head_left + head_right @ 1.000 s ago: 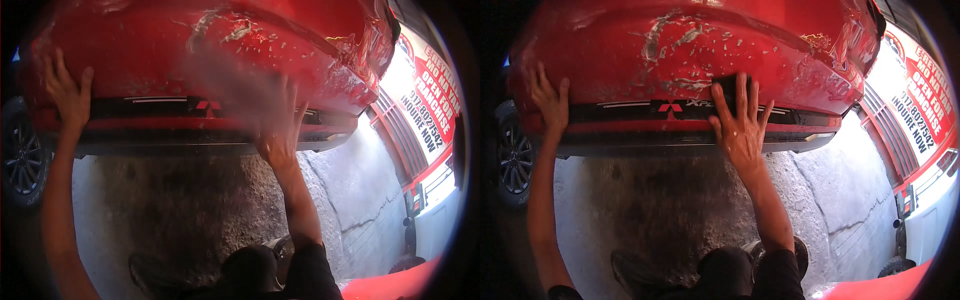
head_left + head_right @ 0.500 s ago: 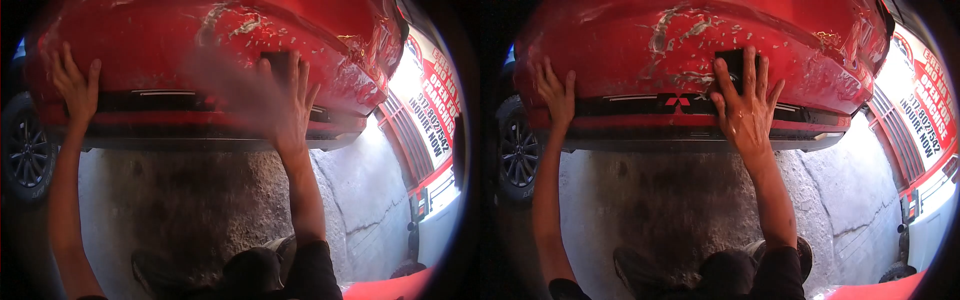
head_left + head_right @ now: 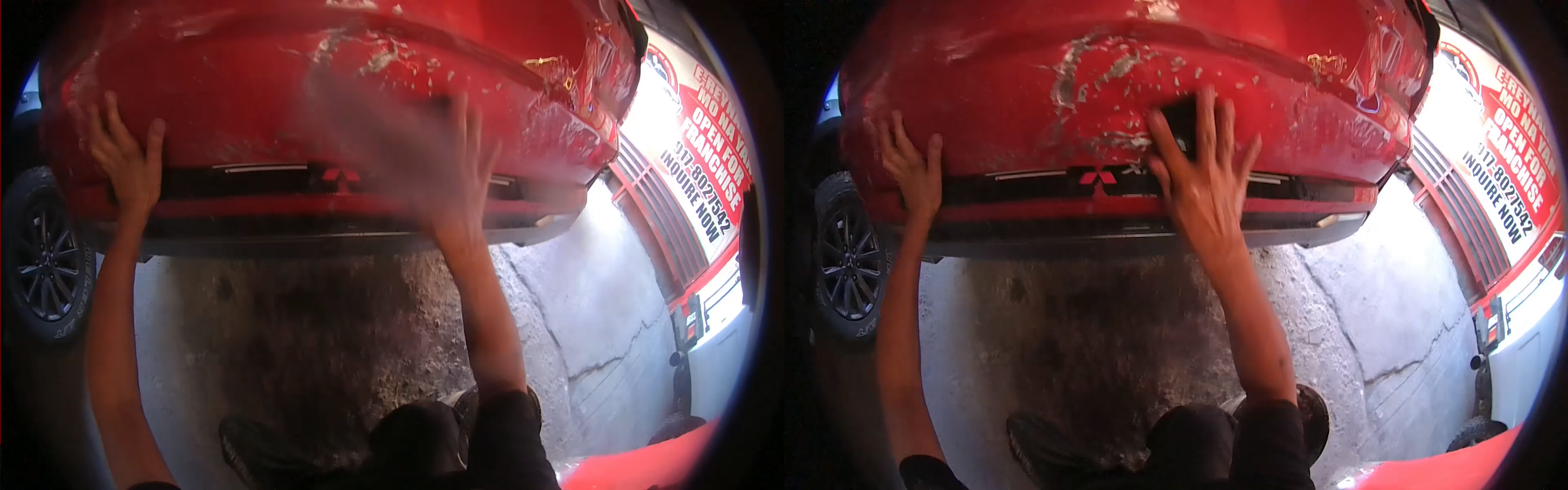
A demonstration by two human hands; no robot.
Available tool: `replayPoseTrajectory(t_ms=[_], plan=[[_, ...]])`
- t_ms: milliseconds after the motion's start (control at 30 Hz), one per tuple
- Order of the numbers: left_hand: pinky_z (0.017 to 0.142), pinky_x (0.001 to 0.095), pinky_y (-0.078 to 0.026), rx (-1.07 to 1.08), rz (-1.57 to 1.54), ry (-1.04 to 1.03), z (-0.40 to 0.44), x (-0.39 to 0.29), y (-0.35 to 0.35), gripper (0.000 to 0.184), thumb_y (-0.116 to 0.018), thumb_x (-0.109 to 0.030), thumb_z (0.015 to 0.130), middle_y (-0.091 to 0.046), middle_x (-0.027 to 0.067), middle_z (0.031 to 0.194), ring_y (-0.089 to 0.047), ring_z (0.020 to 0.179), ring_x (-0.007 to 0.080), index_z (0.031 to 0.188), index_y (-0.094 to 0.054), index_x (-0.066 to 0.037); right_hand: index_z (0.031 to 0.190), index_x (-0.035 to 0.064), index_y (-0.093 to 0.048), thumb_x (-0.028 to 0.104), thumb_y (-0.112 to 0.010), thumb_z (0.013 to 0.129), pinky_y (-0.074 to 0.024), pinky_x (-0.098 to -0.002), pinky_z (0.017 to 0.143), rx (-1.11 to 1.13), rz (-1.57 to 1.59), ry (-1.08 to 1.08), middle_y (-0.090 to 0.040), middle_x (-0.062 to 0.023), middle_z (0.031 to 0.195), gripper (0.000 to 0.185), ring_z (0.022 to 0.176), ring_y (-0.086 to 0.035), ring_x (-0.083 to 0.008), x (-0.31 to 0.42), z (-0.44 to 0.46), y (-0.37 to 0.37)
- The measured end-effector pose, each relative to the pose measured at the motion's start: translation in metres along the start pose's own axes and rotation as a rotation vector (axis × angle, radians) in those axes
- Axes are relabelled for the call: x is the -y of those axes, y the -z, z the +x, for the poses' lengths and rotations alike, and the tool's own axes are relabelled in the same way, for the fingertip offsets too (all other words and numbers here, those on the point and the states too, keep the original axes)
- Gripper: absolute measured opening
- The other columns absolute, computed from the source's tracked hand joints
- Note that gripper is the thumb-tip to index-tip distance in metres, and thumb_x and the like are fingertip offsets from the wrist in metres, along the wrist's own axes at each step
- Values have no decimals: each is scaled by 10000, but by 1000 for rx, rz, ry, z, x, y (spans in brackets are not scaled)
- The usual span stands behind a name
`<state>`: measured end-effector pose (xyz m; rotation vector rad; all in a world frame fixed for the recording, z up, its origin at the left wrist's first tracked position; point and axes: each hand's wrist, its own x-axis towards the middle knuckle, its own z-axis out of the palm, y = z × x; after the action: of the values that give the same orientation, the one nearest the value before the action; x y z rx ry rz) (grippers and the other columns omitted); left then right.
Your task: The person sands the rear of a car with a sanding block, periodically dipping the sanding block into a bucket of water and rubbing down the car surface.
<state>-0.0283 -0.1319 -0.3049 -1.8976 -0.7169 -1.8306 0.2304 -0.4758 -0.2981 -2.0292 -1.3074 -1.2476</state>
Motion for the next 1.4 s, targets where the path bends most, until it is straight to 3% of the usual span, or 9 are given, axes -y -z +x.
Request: replayPoseTrajectory(t_ms=[200,300,500,700,800,900,1000,1233,1400], plan=[[1235,550,-148,20,-3,-17,1,3,5,822,-536,-582,1011,-177,290,1650,-185,1515,460,1644,-241,-149,1476,375,-543,340,-713,927,-253,-766,1119,39,8,21,-225,-178,1690,576,1529,-245,-470,-15,-10,9],[1239,556,-132,9,9,10,-2,2,2,819,-535,-588,1009,-172,289,1652,-175,1521,455,1644,-244,-160,1495,309,-534,321,-763,885,-323,-684,1134,64,-86,25,-288,-219,1648,652,1488,-326,-465,-38,-48,4],[1227,585,-167,1,-15,2,2,3,4,843,-548,-635,981,-129,262,1668,-170,1514,467,1644,-243,-213,1511,105,-496,286,-862,781,-474,-500,996,35,145,-27,-507,-239,1362,836,1190,-550,-424,-49,-42,17],[1211,622,-193,26,-7,53,-5,12,-2,869,-524,-709,955,-139,261,1657,-167,1504,488,1645,-238,-265,1374,24,-544,147,-839,803,-508,-499,879,86,147,77,-562,-226,1145,654,1084,-594,-417,-54,-31,39],[1230,578,-165,12,5,27,-3,6,1,832,-520,-640,990,-126,250,1674,-152,1534,445,1650,-232,-222,1258,17,-603,95,-798,828,-519,-486,814,62,353,-115,-589,-211,1065,478,978,-624,-414,-39,-20,22],[1239,560,-150,8,14,21,-1,4,2,820,-515,-615,1005,-115,244,1685,-153,1542,433,1653,-228,-201,1134,18,-651,73,-780,836,-523,-471,756,-169,415,55,-610,-184,974,330,888,-637,-405,-29,-4,5],[1238,572,-144,28,14,49,-1,7,1,836,-508,-637,997,-108,243,1688,-153,1540,442,1653,-226,-202,1045,11,-674,59,-760,845,-524,-464,730,-204,397,-18,-619,-160,941,223,862,-646,-389,-24,0,2],[1240,580,-130,70,40,96,-5,8,-2,843,-498,-647,999,-115,256,1681,-126,1548,436,1652,-224,-191,988,20,-680,51,-740,848,-519,-461,689,-283,352,76,-608,-151,888,156,818,-641,-379,-18,6,-18],[1245,562,-127,-6,1,-50,-2,1,2,804,-501,-597,1021,-116,250,1681,-113,1555,428,1649,-228,-176,965,16,-673,45,-738,840,-514,-471,678,-218,280,66,-610,-153,885,144,806,-633,-377,-13,11,-26]])
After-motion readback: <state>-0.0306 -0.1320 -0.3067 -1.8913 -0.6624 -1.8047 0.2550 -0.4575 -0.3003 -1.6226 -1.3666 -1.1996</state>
